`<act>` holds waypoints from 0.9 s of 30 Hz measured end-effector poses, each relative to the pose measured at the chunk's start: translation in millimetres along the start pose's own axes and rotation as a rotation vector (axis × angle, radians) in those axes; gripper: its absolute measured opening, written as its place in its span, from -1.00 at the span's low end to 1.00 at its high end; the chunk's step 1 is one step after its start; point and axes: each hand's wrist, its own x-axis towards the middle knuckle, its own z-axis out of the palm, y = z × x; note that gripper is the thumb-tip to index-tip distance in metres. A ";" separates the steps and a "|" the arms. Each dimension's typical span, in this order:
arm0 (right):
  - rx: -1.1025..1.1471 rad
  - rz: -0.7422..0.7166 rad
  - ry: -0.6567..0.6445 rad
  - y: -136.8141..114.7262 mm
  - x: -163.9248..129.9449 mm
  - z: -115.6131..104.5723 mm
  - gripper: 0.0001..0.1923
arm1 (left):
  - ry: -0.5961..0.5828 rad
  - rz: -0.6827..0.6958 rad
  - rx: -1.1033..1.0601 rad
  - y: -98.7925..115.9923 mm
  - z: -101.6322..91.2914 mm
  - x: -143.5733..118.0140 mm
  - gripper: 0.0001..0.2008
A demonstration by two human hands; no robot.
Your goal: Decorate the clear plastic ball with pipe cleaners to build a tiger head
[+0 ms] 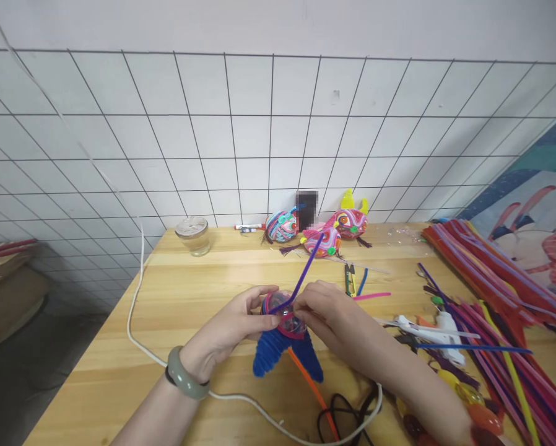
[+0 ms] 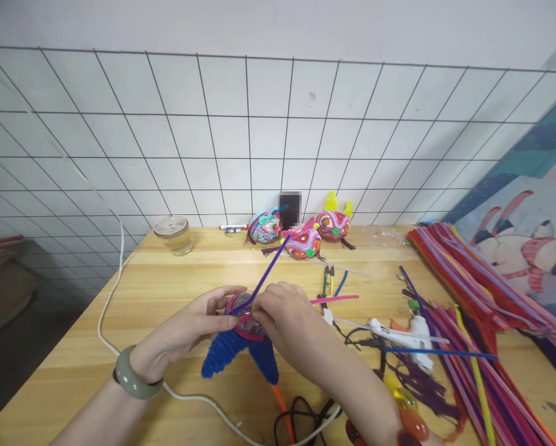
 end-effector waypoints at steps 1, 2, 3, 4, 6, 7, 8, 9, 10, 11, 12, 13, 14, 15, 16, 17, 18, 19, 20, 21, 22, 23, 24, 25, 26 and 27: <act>0.000 -0.002 -0.001 -0.1 0.2 -0.4 -0.83 | -0.001 0.005 -0.002 -0.2 -0.2 0.0 -0.44; 0.001 -0.002 -0.003 -0.2 0.4 -0.9 -0.83 | -0.002 0.009 -0.004 -0.2 -0.3 0.0 -0.45; 0.001 0.000 -0.002 -0.1 0.5 -1.4 -0.83 | -0.002 0.012 -0.006 0.1 -0.2 -0.2 -0.45; 0.002 0.003 -0.002 0.2 0.6 -1.8 -0.84 | -0.002 0.013 -0.007 0.5 0.1 -0.4 -0.46; -0.001 0.011 0.000 1.5 0.6 -2.5 -0.84 | -0.004 0.013 -0.012 1.8 0.9 -0.8 -0.47; 0.000 0.012 0.001 2.6 0.5 -2.9 -0.84 | -0.007 0.010 -0.017 2.5 1.4 -1.1 -0.47; 0.004 0.011 0.003 3.9 0.4 -3.3 -0.85 | -0.010 0.007 -0.025 3.2 1.8 -1.3 -0.47; 0.010 0.008 0.007 5.4 0.2 -3.7 -0.86 | -0.015 0.005 -0.036 3.7 2.2 -1.4 -0.47; 0.018 0.004 0.012 6.9 -0.1 -4.2 -0.86 | -0.021 0.003 -0.048 4.1 2.6 -1.5 -0.48; 0.026 0.001 0.019 8.4 -0.4 -4.8 -0.87 | -0.027 0.002 -0.058 4.3 2.8 -1.4 -0.48; 0.032 0.000 0.022 9.6 -0.7 -5.3 -0.87 | -0.031 0.001 -0.065 4.3 2.9 -1.3 -0.49; 0.036 0.001 0.023 10.6 -1.0 -5.9 -0.88 | -0.031 0.001 -0.067 4.3 2.9 -1.1 -0.49; 0.038 0.003 0.022 11.4 -1.2 -6.5 -0.88 | -0.030 0.001 -0.063 4.1 2.8 -0.7 -0.49; 0.043 0.004 0.020 11.9 -1.3 -7.0 -0.88 | -0.028 -0.001 -0.055 3.8 2.5 -0.4 -0.50; 0.050 0.004 0.018 12.2 -1.4 -7.4 -0.88 | -0.025 -0.002 -0.045 3.5 2.2 0.0 -0.50; 0.059 0.001 0.017 12.5 -1.5 -7.7 -0.88 | -0.023 -0.002 -0.036 3.2 1.8 0.3 -0.51; 0.069 -0.001 0.018 12.8 -1.5 -7.9 -0.88 | -0.022 -0.002 -0.028 2.9 1.4 0.5 -0.51; 0.077 -0.003 0.020 13.2 -1.5 -8.1 -0.88 | -0.020 0.000 -0.023 2.6 1.1 0.6 -0.51; 0.082 -0.003 0.025 13.6 -1.5 -8.1 -0.88 | -0.020 -0.001 -0.021 2.4 0.8 0.6 -0.52; 0.086 0.000 0.029 14.1 -1.3 -8.0 -0.89 | -0.018 -0.002 -0.021 2.3 0.5 0.6 -0.52; 0.088 0.004 0.034 14.5 -1.1 -8.0 -0.89 | -0.018 -0.002 -0.023 2.3 0.3 0.5 -0.52; 0.093 0.010 0.038 14.9 -0.8 -7.9 -0.90 | -0.017 -0.002 -0.025 2.4 0.2 0.3 -0.53; 0.099 0.015 0.040 15.2 -0.3 -7.9 -0.90 | -0.017 -0.002 -0.027 2.7 0.1 0.1 -0.54; 0.104 0.019 0.040 15.3 0.4 -7.8 -0.90 | -0.016 0.000 -0.029 3.1 0.2 -0.1 -0.54; 0.108 0.021 0.038 15.3 1.1 -7.9 -0.89 | -0.019 0.001 -0.035 3.7 0.5 -0.4 -0.55; 0.110 0.021 0.038 15.0 1.8 -7.9 -0.89 | -0.027 0.000 -0.045 4.5 1.0 -0.7 -0.56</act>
